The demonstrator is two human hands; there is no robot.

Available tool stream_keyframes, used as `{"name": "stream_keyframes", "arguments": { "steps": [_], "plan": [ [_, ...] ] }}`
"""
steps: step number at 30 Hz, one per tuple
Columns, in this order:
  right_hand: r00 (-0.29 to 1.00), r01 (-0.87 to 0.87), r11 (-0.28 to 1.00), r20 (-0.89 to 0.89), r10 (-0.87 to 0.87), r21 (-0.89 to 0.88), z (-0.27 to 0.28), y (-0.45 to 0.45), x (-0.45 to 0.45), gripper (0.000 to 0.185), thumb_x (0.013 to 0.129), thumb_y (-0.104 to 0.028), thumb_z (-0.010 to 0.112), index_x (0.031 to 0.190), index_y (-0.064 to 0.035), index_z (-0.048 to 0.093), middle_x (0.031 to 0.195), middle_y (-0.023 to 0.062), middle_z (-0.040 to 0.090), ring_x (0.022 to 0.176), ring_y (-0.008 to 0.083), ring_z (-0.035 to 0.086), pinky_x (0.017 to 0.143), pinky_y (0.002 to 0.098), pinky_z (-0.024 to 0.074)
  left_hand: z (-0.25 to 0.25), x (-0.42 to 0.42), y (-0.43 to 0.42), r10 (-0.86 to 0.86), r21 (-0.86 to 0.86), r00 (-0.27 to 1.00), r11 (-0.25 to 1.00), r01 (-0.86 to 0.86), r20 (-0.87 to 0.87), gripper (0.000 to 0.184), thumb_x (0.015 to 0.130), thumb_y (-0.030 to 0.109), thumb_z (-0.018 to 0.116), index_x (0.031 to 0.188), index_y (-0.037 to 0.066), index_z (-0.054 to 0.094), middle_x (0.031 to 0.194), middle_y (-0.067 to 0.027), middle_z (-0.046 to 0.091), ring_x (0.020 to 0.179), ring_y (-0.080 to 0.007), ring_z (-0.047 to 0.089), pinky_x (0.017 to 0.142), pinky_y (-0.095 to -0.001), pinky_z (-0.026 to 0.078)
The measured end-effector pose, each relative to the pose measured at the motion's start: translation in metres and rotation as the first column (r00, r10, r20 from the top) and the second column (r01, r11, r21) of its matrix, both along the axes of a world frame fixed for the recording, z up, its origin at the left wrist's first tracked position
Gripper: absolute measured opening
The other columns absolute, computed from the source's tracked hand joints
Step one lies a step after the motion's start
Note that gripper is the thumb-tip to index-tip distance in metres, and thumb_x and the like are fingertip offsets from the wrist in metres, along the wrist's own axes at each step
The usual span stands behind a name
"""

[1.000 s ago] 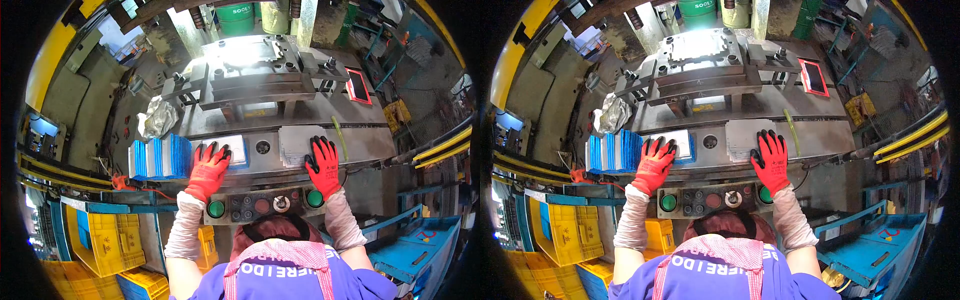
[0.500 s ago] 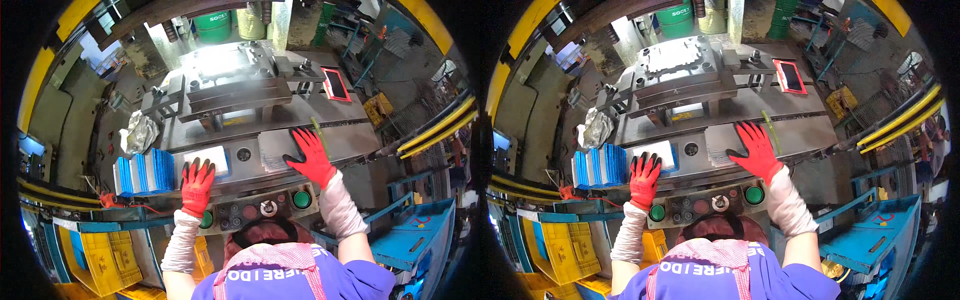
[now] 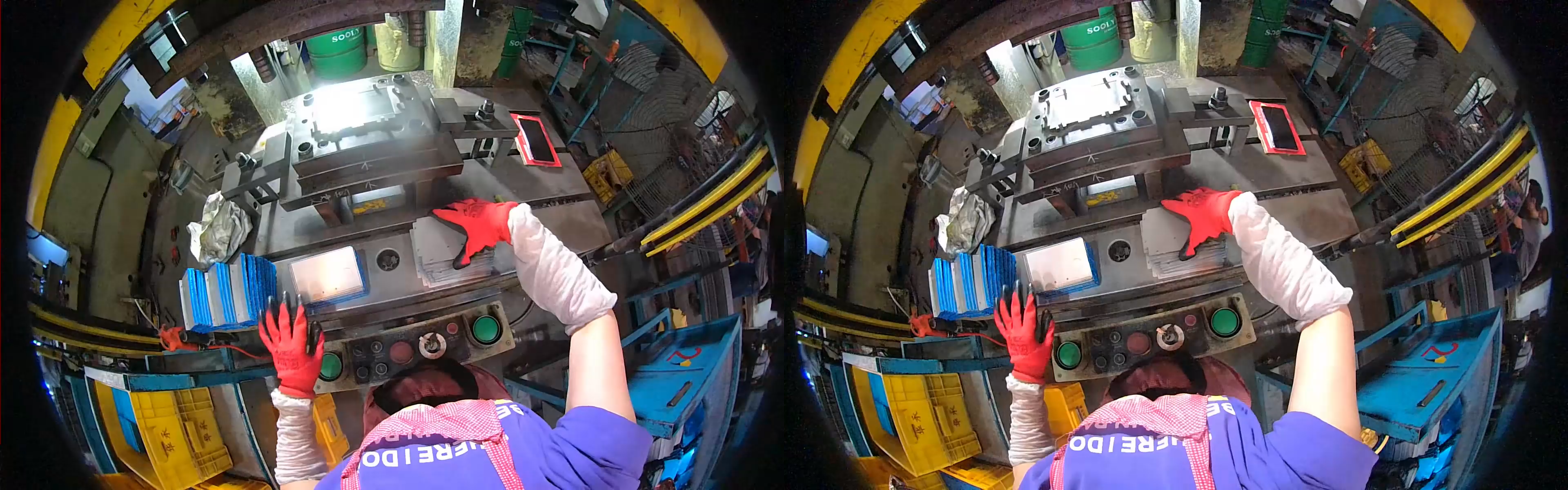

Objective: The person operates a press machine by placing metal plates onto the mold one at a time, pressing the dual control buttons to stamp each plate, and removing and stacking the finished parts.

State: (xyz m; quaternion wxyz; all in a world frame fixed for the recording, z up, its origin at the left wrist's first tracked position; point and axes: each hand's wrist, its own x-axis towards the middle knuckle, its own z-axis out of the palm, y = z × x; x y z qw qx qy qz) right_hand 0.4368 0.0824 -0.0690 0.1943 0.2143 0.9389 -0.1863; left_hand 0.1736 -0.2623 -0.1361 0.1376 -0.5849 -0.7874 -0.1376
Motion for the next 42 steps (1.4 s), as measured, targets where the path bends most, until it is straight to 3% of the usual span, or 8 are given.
{"name": "stream_keyframes", "arguments": {
  "steps": [9, 11, 21, 28, 35, 37, 39, 42],
  "plan": [
    [0.948, -0.032, 0.838, -0.248, 0.198, 0.545, -0.058, -0.094, 0.06, 0.078, 0.078, -0.04, 0.063, 0.139, -0.0001, 0.034, 0.136, 0.0281, 0.04, 0.127, 0.0417, 0.038, 0.111, 0.0493, 0.024, -0.066, 0.006, -0.064, 0.197, -0.01, 0.953, 0.98, -0.2, 0.229, 0.064, 0.077, 0.025, 0.069, 0.134, 0.006, 0.046, 0.141, -0.0211, 0.039, 0.133, -0.043, 0.028, 0.111, -0.055, 0.019],
    [0.969, -0.065, 0.77, -0.143, 0.2, 0.635, -0.047, -0.109, 0.064, 0.077, 0.076, -0.036, 0.063, 0.139, -0.0001, 0.034, 0.132, 0.0268, 0.043, 0.126, 0.0407, 0.04, 0.109, 0.0498, 0.0263, -0.095, 0.012, -0.078, 0.288, 0.025, 0.886, 0.948, -0.318, 0.362, 0.068, 0.077, 0.025, 0.069, 0.137, 0.007, 0.043, 0.142, -0.021, 0.038, 0.134, -0.0424, 0.027, 0.111, -0.0528, 0.019],
    [0.67, 0.336, 0.683, -0.675, 0.311, 0.649, 0.056, -0.069, 0.016, 0.056, 0.069, -0.011, 0.067, 0.123, -0.0055, 0.052, 0.119, 0.0182, 0.056, 0.115, 0.0326, 0.052, 0.102, 0.0425, 0.0409, -0.191, -0.007, -0.121, 0.507, -0.189, 0.631, 0.844, -0.502, 0.587, 0.077, 0.078, 0.031, 0.07, 0.143, 0.01, 0.035, 0.145, -0.0232, 0.033, 0.136, -0.0434, 0.024, 0.111, -0.0497, 0.021],
    [0.767, 0.314, 0.456, -0.506, 0.395, 0.833, 0.065, 0.052, -0.134, 0.056, 0.072, -0.021, 0.065, 0.125, -0.0073, 0.052, 0.125, 0.0177, 0.056, 0.12, 0.0286, 0.051, 0.107, 0.04, 0.0357, -0.185, -0.008, -0.12, 0.493, -0.166, 0.638, 0.849, -0.502, 0.591, 0.075, 0.078, 0.035, 0.069, 0.14, 0.009, 0.038, 0.143, -0.0248, 0.035, 0.134, -0.0445, 0.027, 0.11, -0.0495, 0.024],
    [0.943, 0.138, 0.772, -0.32, 0.088, 0.62, 0.085, 0.059, -0.181, 0.059, 0.081, -0.038, 0.063, 0.13, -0.0083, 0.049, 0.128, 0.0129, 0.055, 0.122, 0.0287, 0.049, 0.108, 0.0403, 0.0302, -0.202, -0.002, -0.153, 0.525, -0.217, 0.55, 0.821, -0.528, 0.649, 0.076, 0.077, 0.029, 0.072, 0.14, 0.008, 0.038, 0.144, -0.0237, 0.035, 0.135, -0.0426, 0.025, 0.111, -0.0465, 0.024],
    [0.964, 0.129, 0.919, -0.265, -0.029, 0.371, 0.114, 0.049, -0.167, 0.075, 0.089, -0.061, 0.037, 0.142, -0.0088, 0.037, 0.146, 0.016, 0.036, 0.139, 0.0286, 0.027, 0.113, 0.0402, 0.0191, -0.2, 0.002, -0.158, 0.522, -0.237, 0.528, 0.824, -0.514, 0.67, 0.075, 0.077, 0.029, 0.072, 0.14, 0.007, 0.038, 0.143, -0.0238, 0.036, 0.135, -0.0423, 0.026, 0.111, -0.0457, 0.025],
    [0.944, 0.141, 0.97, -0.321, -0.072, 0.197, 0.094, 0.072, -0.165, 0.08, 0.089, -0.066, 0.03, 0.145, -0.0095, 0.032, 0.151, 0.0128, 0.027, 0.142, 0.0261, 0.02, 0.115, 0.0411, 0.0124, -0.208, 0.001, -0.159, 0.525, -0.248, 0.525, 0.825, -0.508, 0.67, 0.076, 0.077, 0.034, 0.07, 0.139, 0.004, 0.038, 0.142, -0.025, 0.037, 0.134, -0.0408, 0.029, 0.112, -0.047, 0.023],
    [0.941, 0.228, 0.914, -0.316, -0.119, 0.335, 0.102, 0.033, -0.166, 0.076, 0.089, -0.064, 0.034, 0.145, -0.0121, 0.033, 0.152, 0.014, 0.026, 0.142, 0.03, 0.018, 0.115, 0.0488, 0.0069, -0.226, -0.007, -0.144, 0.533, -0.284, 0.491, 0.822, -0.493, 0.689, 0.078, 0.079, 0.04, 0.068, 0.14, 0.002, 0.037, 0.141, -0.0258, 0.037, 0.134, -0.04, 0.029, 0.113, -0.0466, 0.022]
  ]
}}
